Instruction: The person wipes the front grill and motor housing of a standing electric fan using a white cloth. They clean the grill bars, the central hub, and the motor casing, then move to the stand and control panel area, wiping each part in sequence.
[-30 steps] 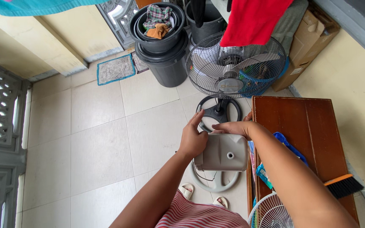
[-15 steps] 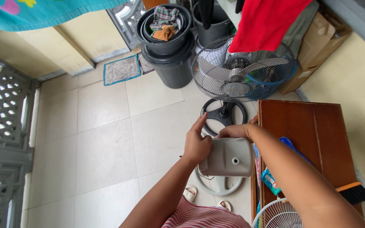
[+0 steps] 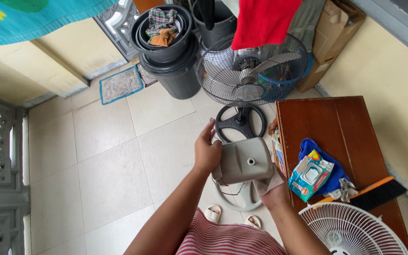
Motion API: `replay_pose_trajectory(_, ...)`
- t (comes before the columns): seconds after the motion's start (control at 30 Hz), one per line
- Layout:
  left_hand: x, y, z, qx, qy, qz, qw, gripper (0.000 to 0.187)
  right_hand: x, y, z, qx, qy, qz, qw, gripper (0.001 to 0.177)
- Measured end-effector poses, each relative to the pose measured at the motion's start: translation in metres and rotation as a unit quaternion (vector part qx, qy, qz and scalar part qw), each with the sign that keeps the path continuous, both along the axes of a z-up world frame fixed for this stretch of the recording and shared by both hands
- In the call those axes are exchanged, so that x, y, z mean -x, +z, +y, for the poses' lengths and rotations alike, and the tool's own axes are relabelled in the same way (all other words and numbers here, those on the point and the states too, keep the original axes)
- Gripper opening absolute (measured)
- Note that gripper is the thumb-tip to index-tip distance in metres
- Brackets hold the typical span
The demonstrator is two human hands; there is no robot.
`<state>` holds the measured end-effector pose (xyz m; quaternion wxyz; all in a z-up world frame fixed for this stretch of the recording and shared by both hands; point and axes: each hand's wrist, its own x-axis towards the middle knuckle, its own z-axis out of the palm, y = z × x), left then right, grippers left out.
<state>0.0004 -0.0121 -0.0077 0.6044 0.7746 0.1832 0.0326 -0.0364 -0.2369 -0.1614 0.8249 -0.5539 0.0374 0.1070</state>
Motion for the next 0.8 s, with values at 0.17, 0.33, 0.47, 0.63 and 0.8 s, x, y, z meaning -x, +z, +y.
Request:
replay_pose_trajectory(0.17,-0.004,0.006,-0.003,0.009,-0.055,0.073,0.996,0.056,-0.033,0.040,-0.005,-0.319,-0.007,0.259,0.912,0.049)
replay_pose_trajectory(0.33,0.000,0.014,-0.003,0.041,0.004,0.064,0.997,0.056,-0.037,0.030,0.023,-0.360,-0.055,0.219,0.905,0.042)
replay_pose_trajectory(0.47,0.006,0.014,-0.004,0.009,-0.005,0.056,0.998,0.056,-0.001,0.013,0.036,-0.303,-0.234,0.249,0.890,0.030)
replay_pose_trajectory(0.63,0.001,0.010,-0.002,-0.007,-0.065,0.021,0.998,0.053,-0.004,0.012,0.021,-0.297,-0.170,0.231,0.911,0.027)
replay_pose_trajectory(0.8,0.000,0.004,0.006,0.039,-0.025,0.035,0.998,0.052,-0.010,-0.004,0.027,-0.165,-0.222,0.248,0.928,0.029)
